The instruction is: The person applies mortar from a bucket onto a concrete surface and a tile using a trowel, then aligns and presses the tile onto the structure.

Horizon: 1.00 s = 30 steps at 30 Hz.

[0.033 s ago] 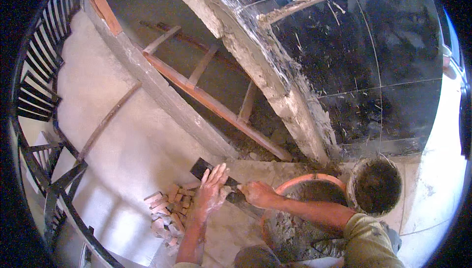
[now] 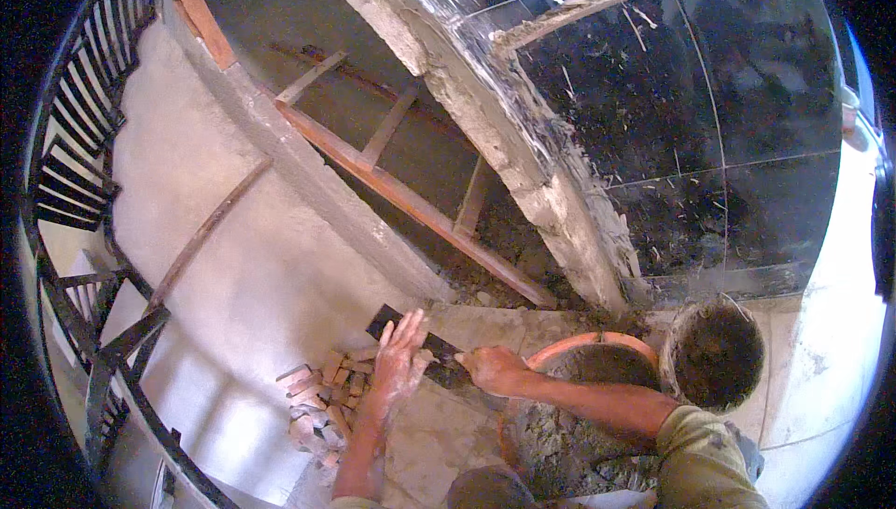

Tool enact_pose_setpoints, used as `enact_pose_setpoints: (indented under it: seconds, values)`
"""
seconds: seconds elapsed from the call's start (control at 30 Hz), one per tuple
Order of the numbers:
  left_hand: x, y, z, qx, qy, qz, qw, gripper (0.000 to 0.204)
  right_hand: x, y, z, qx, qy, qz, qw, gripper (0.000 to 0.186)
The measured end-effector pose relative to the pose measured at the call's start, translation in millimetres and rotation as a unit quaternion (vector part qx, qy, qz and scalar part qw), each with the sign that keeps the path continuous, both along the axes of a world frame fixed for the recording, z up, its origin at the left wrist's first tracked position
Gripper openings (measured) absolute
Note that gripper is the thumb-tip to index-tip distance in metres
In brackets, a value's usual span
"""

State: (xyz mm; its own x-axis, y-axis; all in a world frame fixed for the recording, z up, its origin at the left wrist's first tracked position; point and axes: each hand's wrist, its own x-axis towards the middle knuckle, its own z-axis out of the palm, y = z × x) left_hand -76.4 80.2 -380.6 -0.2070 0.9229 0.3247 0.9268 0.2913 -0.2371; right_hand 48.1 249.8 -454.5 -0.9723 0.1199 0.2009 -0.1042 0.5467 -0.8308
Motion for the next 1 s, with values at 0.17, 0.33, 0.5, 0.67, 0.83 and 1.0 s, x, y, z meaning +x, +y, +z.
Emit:
enact_pose_setpoints:
  seconds: [0.17,0.33,0.5,0.67,0.83,1.0]
  values:
    - [-13.8,-10.0,18.4,-0.074,-0.218,0.404,0.885,0.055,18.7,30.7,-25.8,0.109,0.005,0.017,0.994,0.049]
    - [-96.0,-99.6,-56.4,0.232,-0.469,0.253,0.814,0.059,35.5,55.5,5.2,0.015,0.059,-0.029,0.998,0.061]
    - [-10.3,-7.7,-62.3,0.436,-0.701,0.042,0.562,0.062,16.4,41.9,-2.3,-0.087,0.171,-0.107,0.976,0.063]
    - [77.3,93.4,-14.8,0.466,-0.731,0.016,0.498,0.02,14.1,27.6,-6.5,-0.102,0.099,-0.126,0.982,0.048]
    - [78.1,86.2,-24.0,0.5,-0.667,-0.019,0.552,0.026,9.5,16.1,-16.7,-0.107,0.107,-0.161,0.975,0.042]
    - [89.0,87.4,-17.2,0.513,-0.662,-0.071,0.542,0.024,-3.6,46.4,-41.0,-0.092,0.164,-0.23,0.955,0.034]
